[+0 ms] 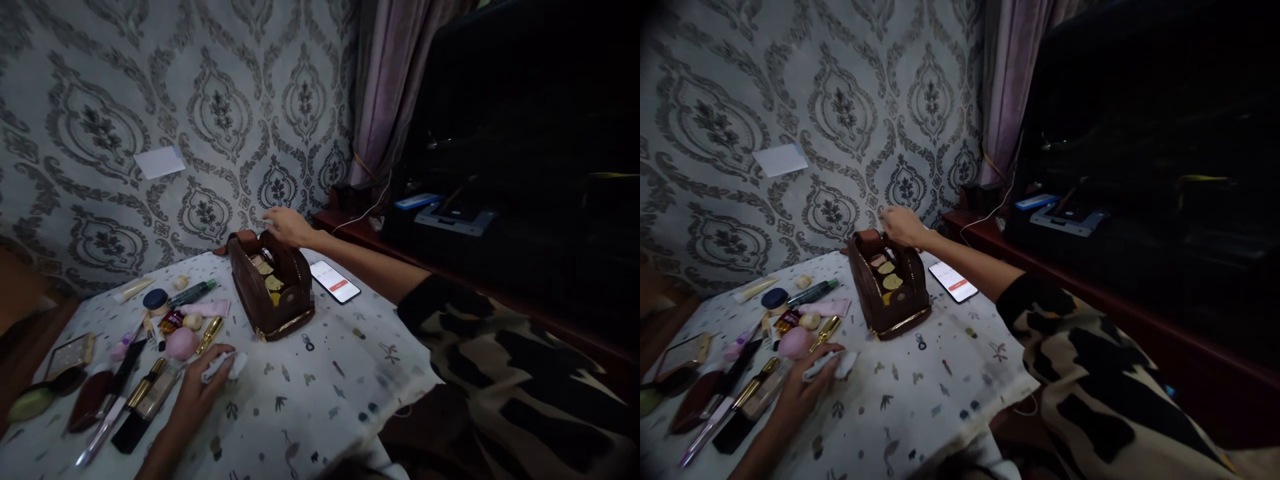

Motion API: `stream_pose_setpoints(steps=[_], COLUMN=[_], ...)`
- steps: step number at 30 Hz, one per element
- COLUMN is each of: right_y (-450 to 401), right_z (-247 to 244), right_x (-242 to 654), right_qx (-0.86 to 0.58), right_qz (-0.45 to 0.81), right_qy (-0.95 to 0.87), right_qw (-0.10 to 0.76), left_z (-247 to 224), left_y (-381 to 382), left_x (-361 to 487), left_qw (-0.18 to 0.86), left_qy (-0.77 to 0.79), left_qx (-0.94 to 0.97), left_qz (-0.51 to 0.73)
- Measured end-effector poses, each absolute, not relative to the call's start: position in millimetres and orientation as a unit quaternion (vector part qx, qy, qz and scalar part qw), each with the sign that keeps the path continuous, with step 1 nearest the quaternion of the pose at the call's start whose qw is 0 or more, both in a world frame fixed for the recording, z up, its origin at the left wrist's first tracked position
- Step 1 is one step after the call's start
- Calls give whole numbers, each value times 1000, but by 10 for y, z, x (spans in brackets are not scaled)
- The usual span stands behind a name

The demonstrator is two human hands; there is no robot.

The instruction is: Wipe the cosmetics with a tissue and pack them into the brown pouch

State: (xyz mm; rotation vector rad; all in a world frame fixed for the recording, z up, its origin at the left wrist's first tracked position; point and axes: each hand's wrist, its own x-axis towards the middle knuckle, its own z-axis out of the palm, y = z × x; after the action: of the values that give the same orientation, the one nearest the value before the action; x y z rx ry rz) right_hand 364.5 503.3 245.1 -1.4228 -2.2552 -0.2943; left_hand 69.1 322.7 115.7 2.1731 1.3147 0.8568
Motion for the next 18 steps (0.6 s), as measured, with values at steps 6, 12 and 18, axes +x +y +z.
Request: stream_pose_setpoints(steps=[6, 12, 18], right_y=[4891, 4822, 4780], right_z=[2038, 1804, 1830], right_x=[4103, 3922, 3814], right_qx=[-568, -523, -550], right_qz=[137, 239, 182], right_qy=[-699, -664, -708], right_qw=[413, 477, 404], left_z=[2109, 2850, 2577], left_y=[3542, 4484, 5417], left_x=[904, 1653, 2278], left_qw=[100, -65, -114], left_qy=[486, 422, 459], left_qx=[743, 873, 864], left_qz=[449, 235, -170])
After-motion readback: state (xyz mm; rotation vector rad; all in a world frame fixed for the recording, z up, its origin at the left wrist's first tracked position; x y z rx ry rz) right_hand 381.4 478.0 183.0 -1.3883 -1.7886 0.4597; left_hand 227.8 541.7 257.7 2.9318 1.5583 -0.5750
